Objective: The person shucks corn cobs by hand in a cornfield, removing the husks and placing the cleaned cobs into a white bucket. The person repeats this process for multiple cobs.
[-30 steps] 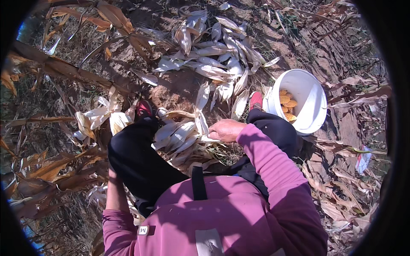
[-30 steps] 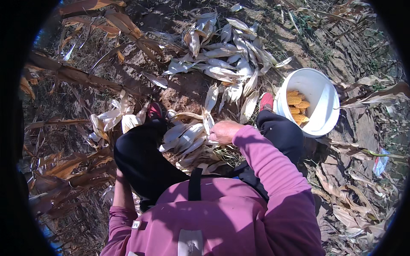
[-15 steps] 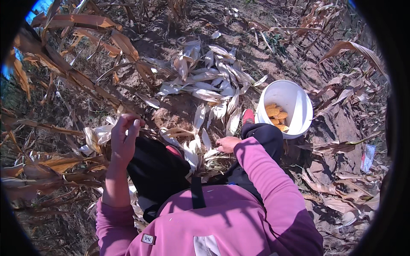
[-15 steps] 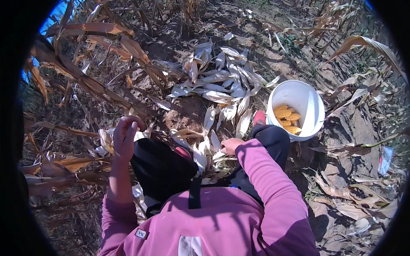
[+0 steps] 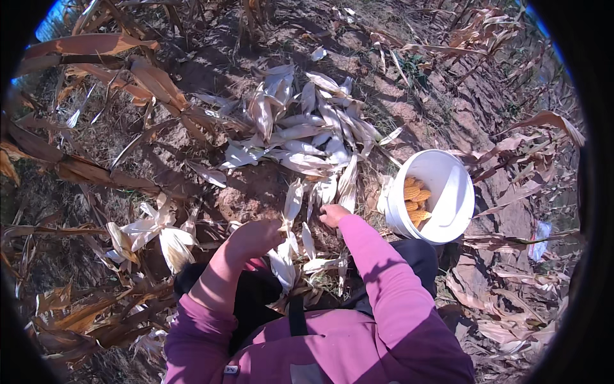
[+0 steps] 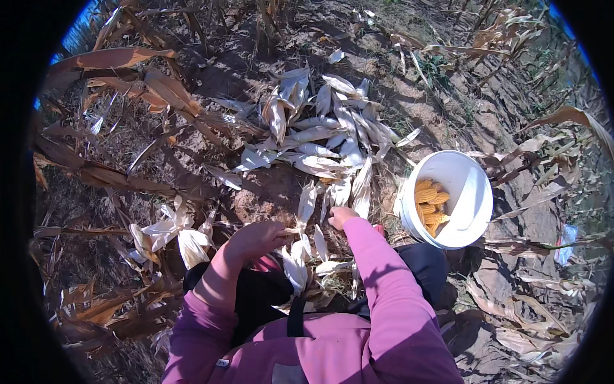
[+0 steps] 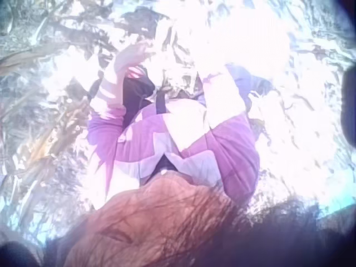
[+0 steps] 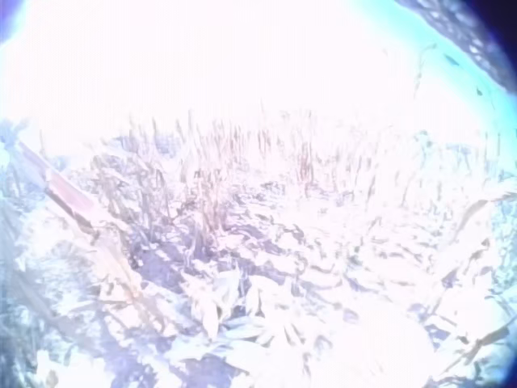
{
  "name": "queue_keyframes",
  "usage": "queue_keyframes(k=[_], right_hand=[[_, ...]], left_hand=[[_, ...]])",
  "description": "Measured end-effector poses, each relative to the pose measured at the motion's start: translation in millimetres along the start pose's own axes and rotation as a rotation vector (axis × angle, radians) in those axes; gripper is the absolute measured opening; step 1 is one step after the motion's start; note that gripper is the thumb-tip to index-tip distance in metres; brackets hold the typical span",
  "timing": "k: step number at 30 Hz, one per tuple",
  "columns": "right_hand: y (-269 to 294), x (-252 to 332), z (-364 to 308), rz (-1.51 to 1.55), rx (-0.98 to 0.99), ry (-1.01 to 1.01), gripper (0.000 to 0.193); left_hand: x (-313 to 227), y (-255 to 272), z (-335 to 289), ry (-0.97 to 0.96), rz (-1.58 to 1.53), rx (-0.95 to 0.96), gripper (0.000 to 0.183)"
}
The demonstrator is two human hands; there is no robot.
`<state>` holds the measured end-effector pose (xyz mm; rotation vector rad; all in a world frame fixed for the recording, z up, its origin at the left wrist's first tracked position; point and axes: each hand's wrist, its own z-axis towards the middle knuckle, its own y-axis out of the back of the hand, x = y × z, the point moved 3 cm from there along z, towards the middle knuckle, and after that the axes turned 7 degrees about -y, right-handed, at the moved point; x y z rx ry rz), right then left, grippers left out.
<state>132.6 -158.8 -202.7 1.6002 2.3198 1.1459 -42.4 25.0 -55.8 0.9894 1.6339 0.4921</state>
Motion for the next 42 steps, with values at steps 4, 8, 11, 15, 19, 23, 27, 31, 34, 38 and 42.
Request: queue_keyframes(k=[4,8,11,15,19,23,27,31,34,38,42], right_hand=[[1,-60,75,0.167,-0.325,-0.119,0.039],[34,-65,118,0.188,-0.39,-0.171,0.052],[39,-59,161,0.14,-0.356,-0.15,0.061],[25,-66,206,0.091,-0.179,-0.288,0.084],[8,-58,177,0.181,-0.303,-0.403,0.061],[-11,-47,152,0.123,-0.274,-0.358,0.031],[-49,-50,125,0.062,-0.307,-0.227,0.02],[-20,-7,51,0.001,-0.184,-0.087,0.026],[38,41,-17,-0.083,-0.085,0.023,0.028],[80,55,-102,-0.333,0.029,0.137,0.028],[110,50,-166,-0.252,-0.068,0.372,0.027]], left_hand=[[-52,23,7,-0.314,-0.311,0.082,0.043],[-55,57,4,-0.231,-0.384,0.047,0.046],[-47,62,2,-0.125,-0.329,0.071,0.051],[-40,66,7,-0.163,-0.375,0.141,0.053],[-44,65,12,-0.156,-0.358,0.141,0.054],[-55,59,9,-0.189,-0.364,0.118,0.054],[-66,49,9,-0.21,-0.285,0.128,0.053],[-81,43,13,-0.221,-0.083,0.135,0.048],[-102,59,21,-0.317,-0.126,-0.013,0.04],[-99,49,34,-0.229,-0.123,-0.129,0.044],[-91,27,35,-0.221,0.032,-0.087,0.032]])
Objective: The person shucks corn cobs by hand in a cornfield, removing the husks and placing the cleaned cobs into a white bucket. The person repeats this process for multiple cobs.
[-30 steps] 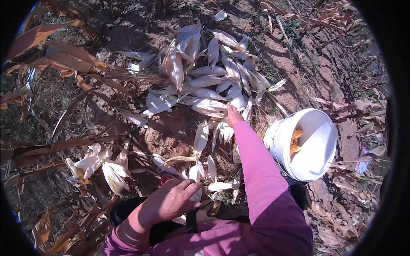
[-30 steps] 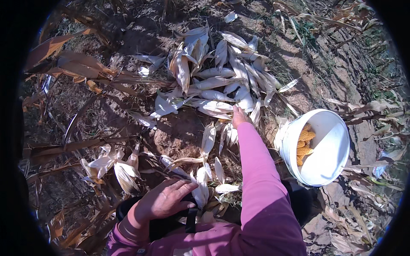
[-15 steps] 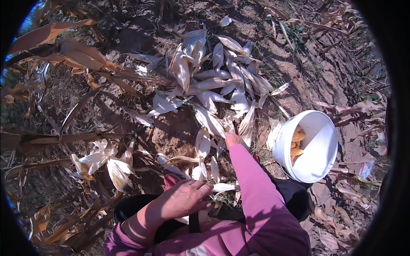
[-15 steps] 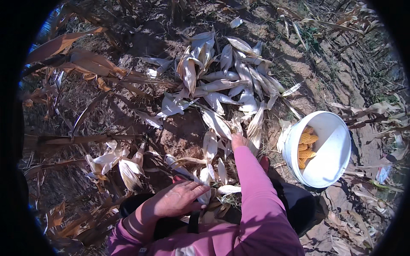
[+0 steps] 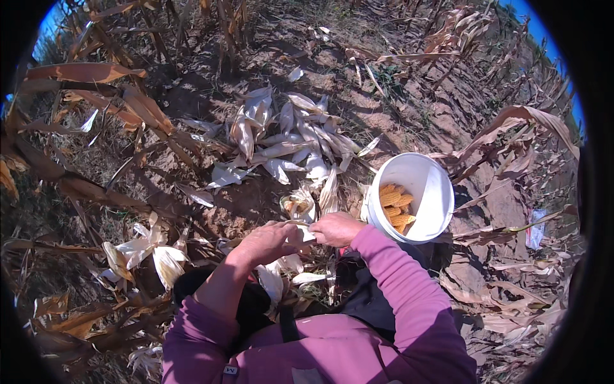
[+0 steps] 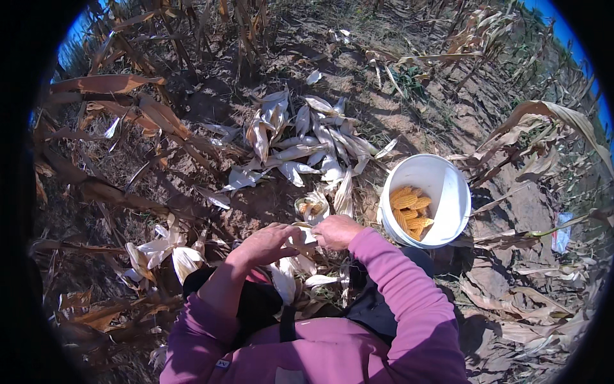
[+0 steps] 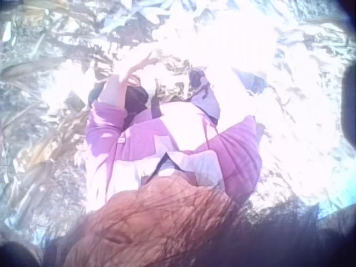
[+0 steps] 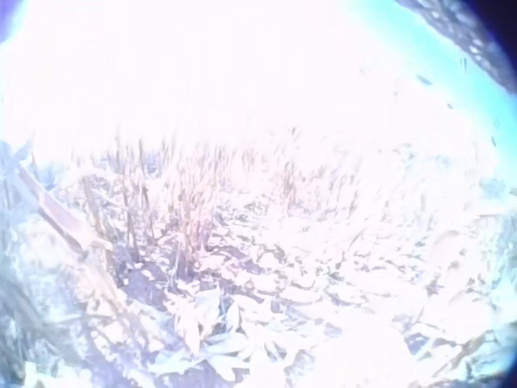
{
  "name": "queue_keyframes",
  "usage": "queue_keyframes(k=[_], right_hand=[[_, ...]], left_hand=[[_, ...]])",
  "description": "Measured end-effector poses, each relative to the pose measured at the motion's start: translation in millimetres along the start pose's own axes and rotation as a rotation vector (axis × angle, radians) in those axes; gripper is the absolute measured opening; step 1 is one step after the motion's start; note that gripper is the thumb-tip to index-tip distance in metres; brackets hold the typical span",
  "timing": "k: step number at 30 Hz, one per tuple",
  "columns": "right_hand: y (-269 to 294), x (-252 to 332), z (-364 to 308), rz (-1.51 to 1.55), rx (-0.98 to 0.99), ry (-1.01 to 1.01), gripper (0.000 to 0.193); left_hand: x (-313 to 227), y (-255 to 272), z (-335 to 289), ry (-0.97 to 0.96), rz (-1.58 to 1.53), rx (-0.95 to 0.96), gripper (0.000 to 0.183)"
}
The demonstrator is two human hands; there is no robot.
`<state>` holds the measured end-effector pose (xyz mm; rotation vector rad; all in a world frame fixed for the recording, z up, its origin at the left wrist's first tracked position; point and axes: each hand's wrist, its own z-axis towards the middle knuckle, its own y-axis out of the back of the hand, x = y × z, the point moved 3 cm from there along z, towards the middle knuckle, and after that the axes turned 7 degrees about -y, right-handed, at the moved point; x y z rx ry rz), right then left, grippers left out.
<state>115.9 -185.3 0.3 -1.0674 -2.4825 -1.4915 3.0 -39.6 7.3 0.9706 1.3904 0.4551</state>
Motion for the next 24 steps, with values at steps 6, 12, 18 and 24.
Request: queue_keyframes(k=[6,12,18,24], right_hand=[[15,-3,0,0.259,-0.217,0.199,0.025],[48,-26,5,0.522,-0.459,0.245,0.033],[64,-24,10,1.018,-0.347,0.315,0.038],[71,-15,35,1.531,-0.21,0.163,0.036]], left_hand=[[10,-4,2,0.078,-0.159,-0.07,0.029],[16,23,13,0.204,-0.416,-0.196,0.045],[25,50,30,0.035,-0.338,-0.167,0.064],[32,44,22,0.126,-1.204,-0.247,0.06]])
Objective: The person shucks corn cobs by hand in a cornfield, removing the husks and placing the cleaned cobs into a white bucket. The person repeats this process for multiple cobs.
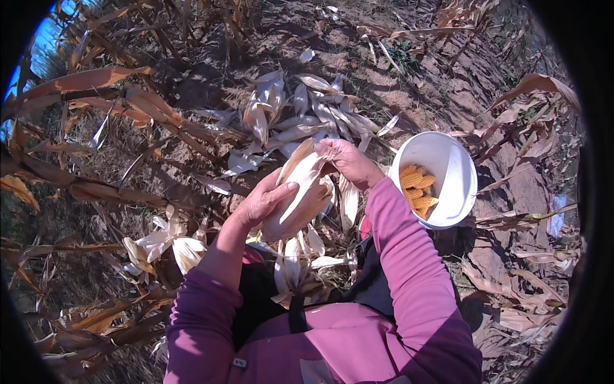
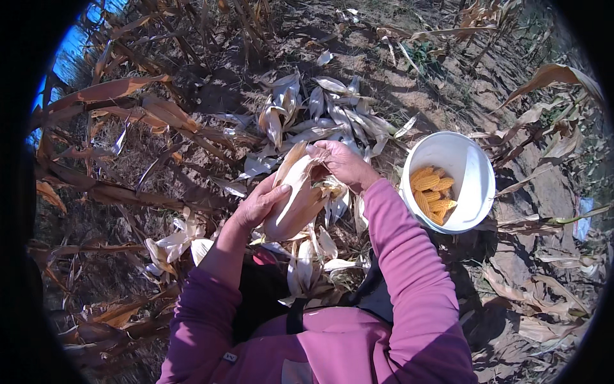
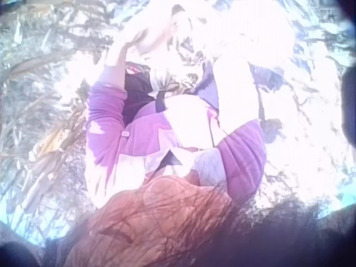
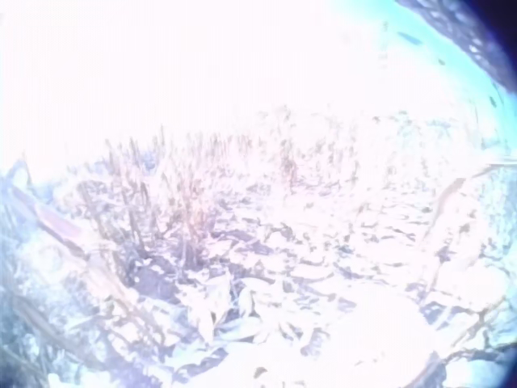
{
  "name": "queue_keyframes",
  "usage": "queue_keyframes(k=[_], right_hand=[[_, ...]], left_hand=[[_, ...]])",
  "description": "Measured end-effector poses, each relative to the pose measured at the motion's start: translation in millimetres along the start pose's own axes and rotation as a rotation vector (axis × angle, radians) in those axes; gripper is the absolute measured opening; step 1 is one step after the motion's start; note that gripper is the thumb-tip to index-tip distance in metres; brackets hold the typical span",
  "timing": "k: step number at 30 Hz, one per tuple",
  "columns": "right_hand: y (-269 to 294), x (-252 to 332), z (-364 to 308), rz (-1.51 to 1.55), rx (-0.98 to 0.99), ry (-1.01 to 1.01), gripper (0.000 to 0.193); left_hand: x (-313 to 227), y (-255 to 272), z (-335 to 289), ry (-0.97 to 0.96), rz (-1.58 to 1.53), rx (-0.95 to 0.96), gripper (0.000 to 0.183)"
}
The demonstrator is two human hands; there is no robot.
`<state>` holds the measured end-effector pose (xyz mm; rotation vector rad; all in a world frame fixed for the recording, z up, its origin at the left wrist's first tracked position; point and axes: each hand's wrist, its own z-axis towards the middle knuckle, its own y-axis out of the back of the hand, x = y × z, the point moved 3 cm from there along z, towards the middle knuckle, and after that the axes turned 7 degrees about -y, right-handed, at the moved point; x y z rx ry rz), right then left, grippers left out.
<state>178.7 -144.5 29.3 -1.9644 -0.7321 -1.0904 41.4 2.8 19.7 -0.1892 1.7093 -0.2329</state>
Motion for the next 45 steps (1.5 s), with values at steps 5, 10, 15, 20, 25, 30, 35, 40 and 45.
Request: queue_keyframes(k=[5,10,15,20,25,30,35,40,45], right_hand=[[-15,-13,27,0.221,-0.103,0.043,0.06],[-58,-45,31,-0.437,-0.077,0.136,0.112],[-68,-42,27,-0.497,-0.264,0.15,0.06],[-59,-56,35,-0.51,-0.264,0.271,0.037],[-70,-47,15,-0.53,-0.163,0.513,0.028],[-120,-56,-25,-0.865,0.448,0.455,0.014],[-121,-102,-35,-1.267,0.636,0.327,0.023],[-98,-125,-38,-1.006,0.903,0.042,0.057],[-86,-28,-29,0.065,0.5,-0.216,0.025]], left_hand=[[1,10,3,-0.092,-0.237,-0.365,0.048],[0,35,8,-0.165,-0.425,-0.543,0.046],[8,36,7,-0.106,-0.549,-0.597,0.046],[6,39,7,-0.144,-0.488,-0.527,0.048],[-8,49,5,-0.191,-0.386,-0.726,0.045],[-11,97,-12,-0.261,-0.288,-1.034,0.046],[-16,96,-7,-0.331,-0.363,-1.044,0.056],[-20,84,4,-0.353,-0.476,-0.788,0.059],[-14,60,6,-0.209,-0.279,-0.787,0.052]])
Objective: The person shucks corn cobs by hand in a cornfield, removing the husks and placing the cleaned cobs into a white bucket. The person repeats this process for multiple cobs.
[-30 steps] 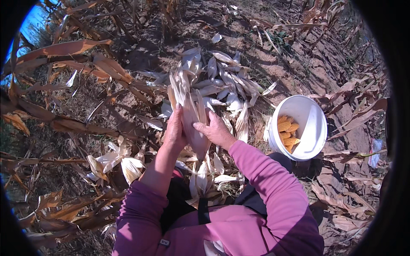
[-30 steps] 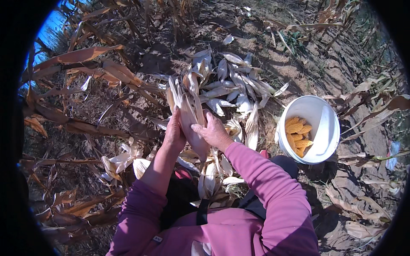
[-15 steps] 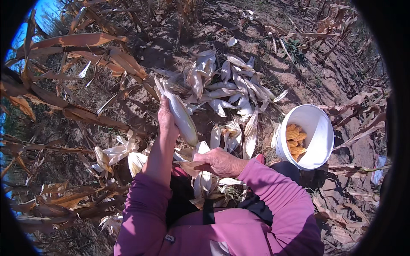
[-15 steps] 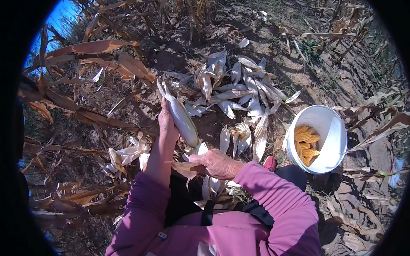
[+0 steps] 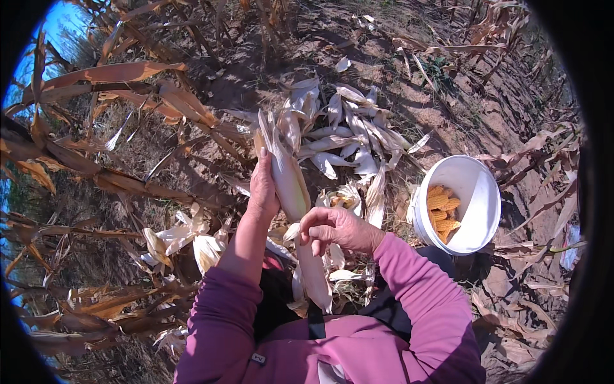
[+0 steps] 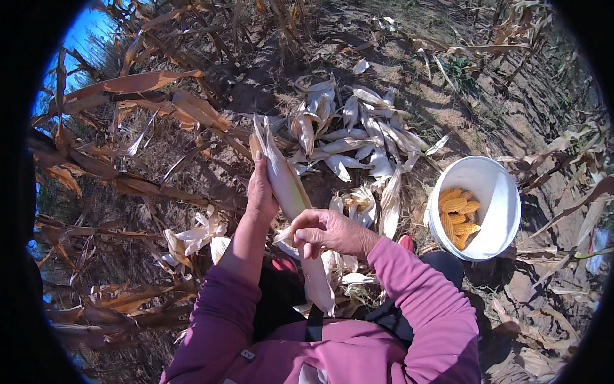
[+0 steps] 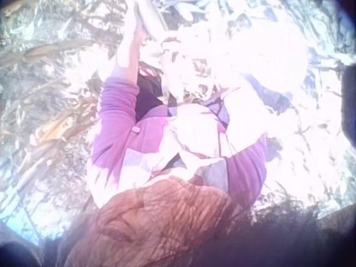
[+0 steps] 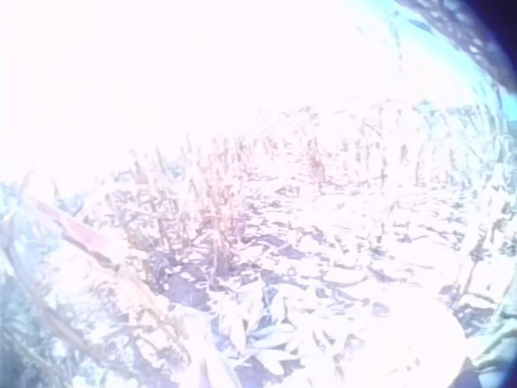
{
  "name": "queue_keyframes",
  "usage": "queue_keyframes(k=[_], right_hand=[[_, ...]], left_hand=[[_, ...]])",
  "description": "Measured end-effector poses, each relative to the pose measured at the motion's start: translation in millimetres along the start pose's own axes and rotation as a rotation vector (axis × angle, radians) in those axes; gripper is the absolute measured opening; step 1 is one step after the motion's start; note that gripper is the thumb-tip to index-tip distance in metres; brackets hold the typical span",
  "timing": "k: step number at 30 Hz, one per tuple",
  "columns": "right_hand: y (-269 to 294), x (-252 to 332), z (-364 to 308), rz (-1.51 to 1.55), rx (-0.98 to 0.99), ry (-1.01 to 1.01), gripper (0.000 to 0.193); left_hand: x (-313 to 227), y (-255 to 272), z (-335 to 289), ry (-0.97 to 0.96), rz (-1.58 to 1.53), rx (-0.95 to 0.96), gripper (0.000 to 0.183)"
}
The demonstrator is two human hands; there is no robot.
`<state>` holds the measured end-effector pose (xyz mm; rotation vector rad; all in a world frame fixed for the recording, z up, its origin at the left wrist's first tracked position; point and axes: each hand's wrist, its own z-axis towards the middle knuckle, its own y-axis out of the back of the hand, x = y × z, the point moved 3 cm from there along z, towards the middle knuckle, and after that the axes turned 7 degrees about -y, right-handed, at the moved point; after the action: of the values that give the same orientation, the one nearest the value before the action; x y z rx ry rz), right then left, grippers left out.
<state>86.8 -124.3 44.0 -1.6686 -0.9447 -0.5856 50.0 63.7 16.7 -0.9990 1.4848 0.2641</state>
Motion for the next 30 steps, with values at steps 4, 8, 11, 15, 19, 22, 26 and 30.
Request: queue_keyframes(k=[4,8,11,15,19,22,26,30], right_hand=[[43,9,6,-0.232,-0.619,0.417,0.019],[59,23,5,-0.36,-0.794,0.51,0.031],[60,24,0,-0.497,-0.839,0.442,0.031],[55,24,-2,-0.372,-0.918,0.585,0.026],[53,29,0,-0.318,-0.906,0.574,0.023],[56,24,5,-0.34,-0.904,0.606,0.023],[63,18,10,-0.289,-0.904,0.636,0.022],[61,19,8,-0.344,-0.932,0.609,0.019]], left_hand=[[11,-24,-13,-0.072,0.165,0.318,0.046],[6,-30,-20,-0.315,0.655,0.443,0.044],[6,-41,-28,-0.404,0.876,0.506,0.045],[13,-41,-32,-0.426,1.0,0.372,0.05],[15,-39,-30,-0.435,1.046,0.438,0.052],[14,-42,-35,-0.449,1.026,0.448,0.052],[13,-46,-38,-0.416,1.106,0.433,0.05],[11,-50,-40,-0.42,1.118,0.443,0.049]])
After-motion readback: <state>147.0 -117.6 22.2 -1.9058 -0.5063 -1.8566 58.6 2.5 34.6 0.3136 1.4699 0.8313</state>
